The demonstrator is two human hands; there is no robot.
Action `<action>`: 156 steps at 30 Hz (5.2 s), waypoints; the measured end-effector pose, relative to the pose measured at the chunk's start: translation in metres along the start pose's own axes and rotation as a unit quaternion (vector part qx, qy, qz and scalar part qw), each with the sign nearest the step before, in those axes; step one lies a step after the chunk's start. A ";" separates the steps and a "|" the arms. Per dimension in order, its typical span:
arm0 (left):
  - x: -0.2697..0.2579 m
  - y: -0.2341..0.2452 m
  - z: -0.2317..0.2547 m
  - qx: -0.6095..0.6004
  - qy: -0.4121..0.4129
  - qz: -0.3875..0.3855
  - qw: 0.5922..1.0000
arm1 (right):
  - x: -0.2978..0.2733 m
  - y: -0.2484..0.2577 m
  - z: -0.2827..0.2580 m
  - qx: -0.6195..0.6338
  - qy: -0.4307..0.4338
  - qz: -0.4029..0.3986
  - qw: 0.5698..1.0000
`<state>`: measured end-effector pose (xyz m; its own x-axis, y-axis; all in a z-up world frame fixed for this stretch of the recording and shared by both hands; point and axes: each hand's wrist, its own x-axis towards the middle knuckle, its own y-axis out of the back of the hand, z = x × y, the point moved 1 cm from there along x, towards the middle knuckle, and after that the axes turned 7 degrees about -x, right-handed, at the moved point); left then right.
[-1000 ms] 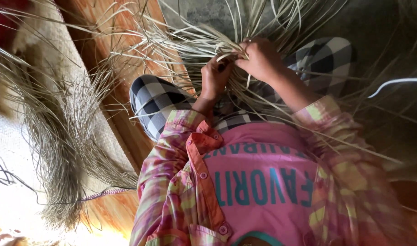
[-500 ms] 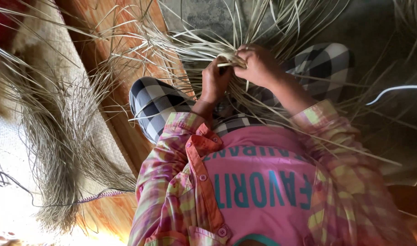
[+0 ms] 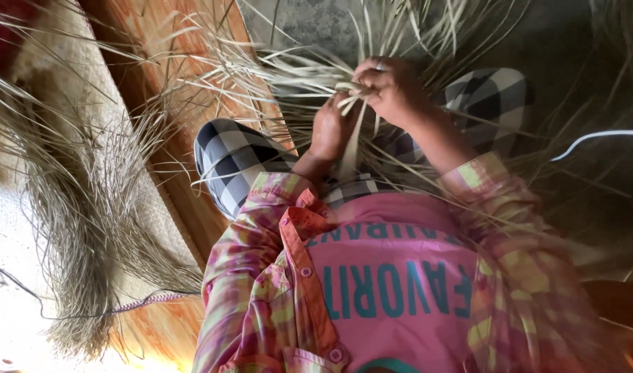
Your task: A person is sitting on the floor weaving dried straw or grass fibers together to create a mat.
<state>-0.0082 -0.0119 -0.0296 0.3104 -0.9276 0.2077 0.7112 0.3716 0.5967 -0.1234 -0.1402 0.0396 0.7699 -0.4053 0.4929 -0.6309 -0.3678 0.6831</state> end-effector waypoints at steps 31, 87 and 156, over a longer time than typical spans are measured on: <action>0.024 0.034 -0.001 -0.104 0.115 -0.046 0.987 | 0.004 0.059 -0.087 0.275 -0.063 -0.027 0.959; 0.026 0.134 0.018 0.113 0.038 0.092 0.989 | -0.205 0.116 0.405 -0.451 -0.256 0.120 0.847; -0.014 0.159 0.083 0.143 -0.115 -0.064 0.981 | -0.003 0.134 0.006 -0.293 -0.276 0.020 0.915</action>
<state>0.0480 0.0566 0.1267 0.0561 -0.9618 0.2678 0.5188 0.2572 0.8153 -0.2109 -0.1928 0.1264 0.4794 -0.8295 0.2867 -0.3729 0.1032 0.9221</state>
